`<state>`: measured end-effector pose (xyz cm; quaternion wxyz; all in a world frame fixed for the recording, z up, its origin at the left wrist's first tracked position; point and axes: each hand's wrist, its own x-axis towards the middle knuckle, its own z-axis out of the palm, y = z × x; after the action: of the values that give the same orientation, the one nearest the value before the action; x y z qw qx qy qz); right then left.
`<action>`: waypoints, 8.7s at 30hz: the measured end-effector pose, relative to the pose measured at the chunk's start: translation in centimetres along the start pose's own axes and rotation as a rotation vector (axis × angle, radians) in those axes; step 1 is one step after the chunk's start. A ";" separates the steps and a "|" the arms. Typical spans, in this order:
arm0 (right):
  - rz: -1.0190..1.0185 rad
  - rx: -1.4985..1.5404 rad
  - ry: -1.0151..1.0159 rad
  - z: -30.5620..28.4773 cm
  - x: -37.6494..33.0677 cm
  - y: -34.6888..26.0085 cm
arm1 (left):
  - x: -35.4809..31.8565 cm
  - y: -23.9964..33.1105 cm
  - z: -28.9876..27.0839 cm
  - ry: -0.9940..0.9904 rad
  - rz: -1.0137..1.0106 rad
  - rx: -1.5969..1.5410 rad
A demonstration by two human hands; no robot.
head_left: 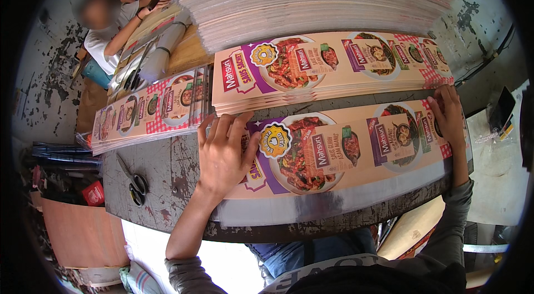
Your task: The person repeatedly picks up flat, rectangular boxes from a stack and places them onto a table surface. The boxes feature colorful graphics and text. The person handles the boxes one at a time, aligning them on the table.
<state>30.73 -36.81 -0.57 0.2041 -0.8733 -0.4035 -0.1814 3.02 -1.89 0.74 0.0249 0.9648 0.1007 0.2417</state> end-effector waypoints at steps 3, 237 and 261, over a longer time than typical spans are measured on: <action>-0.001 -0.001 0.000 0.0 0.0 0.0 | 0.0 0.0 0.0 0.004 -0.001 -0.001; 0.022 0.151 0.064 -2.0 -2.0 -0.1 | 0.1 -0.9 -0.4 -0.129 0.076 -0.320; -0.033 0.182 0.114 -2.3 -2.3 0.2 | -0.2 -4.6 -2.7 -0.103 -0.075 -0.622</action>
<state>29.14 -39.60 0.24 0.3021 -0.8327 -0.4203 -0.1967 0.74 2.56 2.61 0.3327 0.9175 0.0561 0.2108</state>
